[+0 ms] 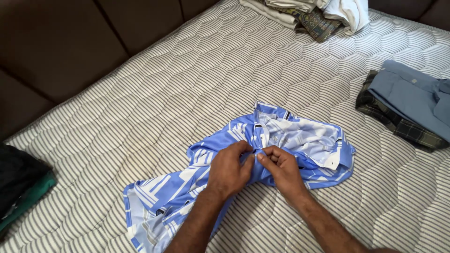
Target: The person sits on a bed and buttons a blue and white patterned shirt. They start at the collar and work their way down the front placket, fastening each button by hand.
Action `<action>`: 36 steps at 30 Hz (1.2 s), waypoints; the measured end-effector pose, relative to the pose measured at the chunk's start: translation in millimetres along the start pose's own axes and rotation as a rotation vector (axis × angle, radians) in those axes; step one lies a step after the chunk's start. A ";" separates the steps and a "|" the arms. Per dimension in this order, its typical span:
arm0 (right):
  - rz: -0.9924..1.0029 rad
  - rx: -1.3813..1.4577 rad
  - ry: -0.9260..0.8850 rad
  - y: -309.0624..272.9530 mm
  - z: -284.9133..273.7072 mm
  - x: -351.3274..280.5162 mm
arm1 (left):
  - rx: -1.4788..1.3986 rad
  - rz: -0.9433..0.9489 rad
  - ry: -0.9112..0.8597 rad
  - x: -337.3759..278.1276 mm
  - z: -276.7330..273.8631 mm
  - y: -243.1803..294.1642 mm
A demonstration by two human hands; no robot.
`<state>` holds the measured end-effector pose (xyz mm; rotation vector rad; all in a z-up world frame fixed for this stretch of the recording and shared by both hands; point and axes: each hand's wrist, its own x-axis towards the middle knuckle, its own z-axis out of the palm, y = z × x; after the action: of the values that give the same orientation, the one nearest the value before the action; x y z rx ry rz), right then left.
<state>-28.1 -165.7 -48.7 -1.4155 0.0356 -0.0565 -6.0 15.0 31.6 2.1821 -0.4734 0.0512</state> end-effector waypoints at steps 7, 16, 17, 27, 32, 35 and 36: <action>0.066 -0.022 -0.050 5.0 -5.8 -2.2 | -0.073 -0.151 0.026 -4.8 0.7 4.4; -0.220 -0.487 0.300 -47.1 -7.8 -7.1 | -0.066 -0.056 -0.087 -5.8 -7.9 5.9; -0.281 -0.546 0.307 -52.1 -11.1 -7.9 | -0.046 -0.004 -0.109 -6.7 -6.6 -2.1; -0.243 -0.618 0.349 -45.8 -14.2 -30.4 | 0.208 -0.015 0.111 -10.3 -12.2 -28.5; -0.689 -0.954 0.272 -90.6 29.8 -53.0 | 0.215 -0.084 0.268 -13.4 -54.6 -29.6; -0.515 -0.746 0.142 -100.8 78.8 -45.5 | 0.153 -0.143 0.368 -18.6 -66.4 -38.2; -0.350 -0.560 0.046 -103.7 98.7 -42.0 | 0.112 -0.195 0.388 -22.8 -68.3 -41.2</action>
<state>-66.1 -81.8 68.6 -1.9678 -0.1713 -0.3936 -3.7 97.7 37.5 2.2457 -0.0388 0.3944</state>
